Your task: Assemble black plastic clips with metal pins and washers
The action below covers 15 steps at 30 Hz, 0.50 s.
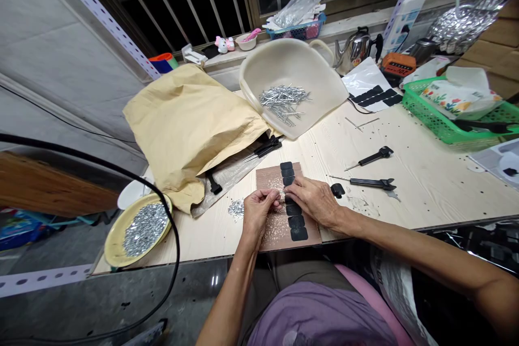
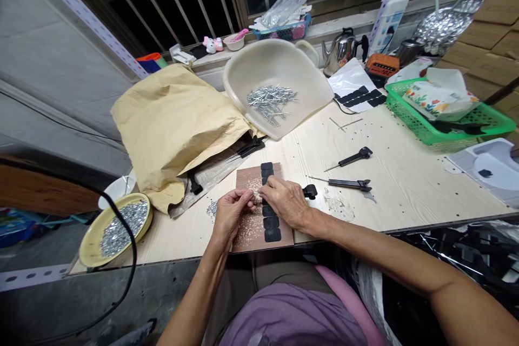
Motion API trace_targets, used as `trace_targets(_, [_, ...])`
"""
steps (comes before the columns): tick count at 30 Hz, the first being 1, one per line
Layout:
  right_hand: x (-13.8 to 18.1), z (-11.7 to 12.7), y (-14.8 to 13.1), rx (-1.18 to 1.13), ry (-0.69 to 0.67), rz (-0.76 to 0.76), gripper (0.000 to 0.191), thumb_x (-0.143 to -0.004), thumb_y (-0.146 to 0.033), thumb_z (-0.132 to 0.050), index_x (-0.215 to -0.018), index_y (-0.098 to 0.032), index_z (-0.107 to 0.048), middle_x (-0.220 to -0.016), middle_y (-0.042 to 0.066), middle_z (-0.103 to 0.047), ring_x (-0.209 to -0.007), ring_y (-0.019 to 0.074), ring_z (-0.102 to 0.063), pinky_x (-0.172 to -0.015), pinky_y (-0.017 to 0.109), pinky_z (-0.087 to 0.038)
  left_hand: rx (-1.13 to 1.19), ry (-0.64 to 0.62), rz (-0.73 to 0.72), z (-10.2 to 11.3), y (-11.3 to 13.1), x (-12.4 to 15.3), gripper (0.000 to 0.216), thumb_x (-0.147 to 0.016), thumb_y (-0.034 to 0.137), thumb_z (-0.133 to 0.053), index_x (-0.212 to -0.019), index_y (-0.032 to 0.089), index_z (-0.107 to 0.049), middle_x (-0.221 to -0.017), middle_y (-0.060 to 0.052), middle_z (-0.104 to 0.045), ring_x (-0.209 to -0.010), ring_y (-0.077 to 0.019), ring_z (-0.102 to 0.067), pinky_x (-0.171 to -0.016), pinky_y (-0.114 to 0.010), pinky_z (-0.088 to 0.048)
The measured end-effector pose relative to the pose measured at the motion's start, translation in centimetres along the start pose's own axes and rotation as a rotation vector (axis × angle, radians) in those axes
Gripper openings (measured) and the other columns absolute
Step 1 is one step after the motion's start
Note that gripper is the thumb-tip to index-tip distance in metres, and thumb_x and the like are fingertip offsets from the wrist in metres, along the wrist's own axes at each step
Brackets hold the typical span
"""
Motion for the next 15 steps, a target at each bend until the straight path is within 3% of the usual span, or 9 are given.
trace_targets(10, [-0.3, -0.4, -0.1, -0.029, -0.041, 0.041, 0.025, -0.095, -0.028, -0.04, -0.089, -0.018, -0.062, -0.08, 0.004, -0.059, -0.074, 0.0134, -0.055, -0.062, 0.024, -0.037, -0.209, -0.021, -0.031, 1.0, 1.1, 0.1, 0.028, -0.063, 0.037, -0.075, -0.072, 0.011, -0.066, -0.054, 0.0, -0.061, -0.049, -0.0108, -0.057, -0.051, -0.023, -0.048])
trace_targets(15, [-0.5, -0.6, 0.2, -0.125, -0.073, 0.026, 0.02, -0.093, -0.029, -0.043, -0.095, -0.02, -0.061, -0.091, 0.004, -0.057, -0.075, 0.0119, -0.055, -0.061, 0.022, -0.038, -0.186, -0.065, -0.018, 1.3, 1.0, -0.1, 0.026, -0.065, 0.036, -0.074, -0.071, 0.012, -0.066, -0.057, 0.0, -0.062, -0.049, -0.0092, -0.056, -0.051, -0.021, -0.048])
Point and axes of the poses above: each hand's wrist, its own x-axis away from the middle knuckle, its own z-axis out of the back of the hand, y = z × x, the point moved 2 cm from there along -x, towards the middle knuckle
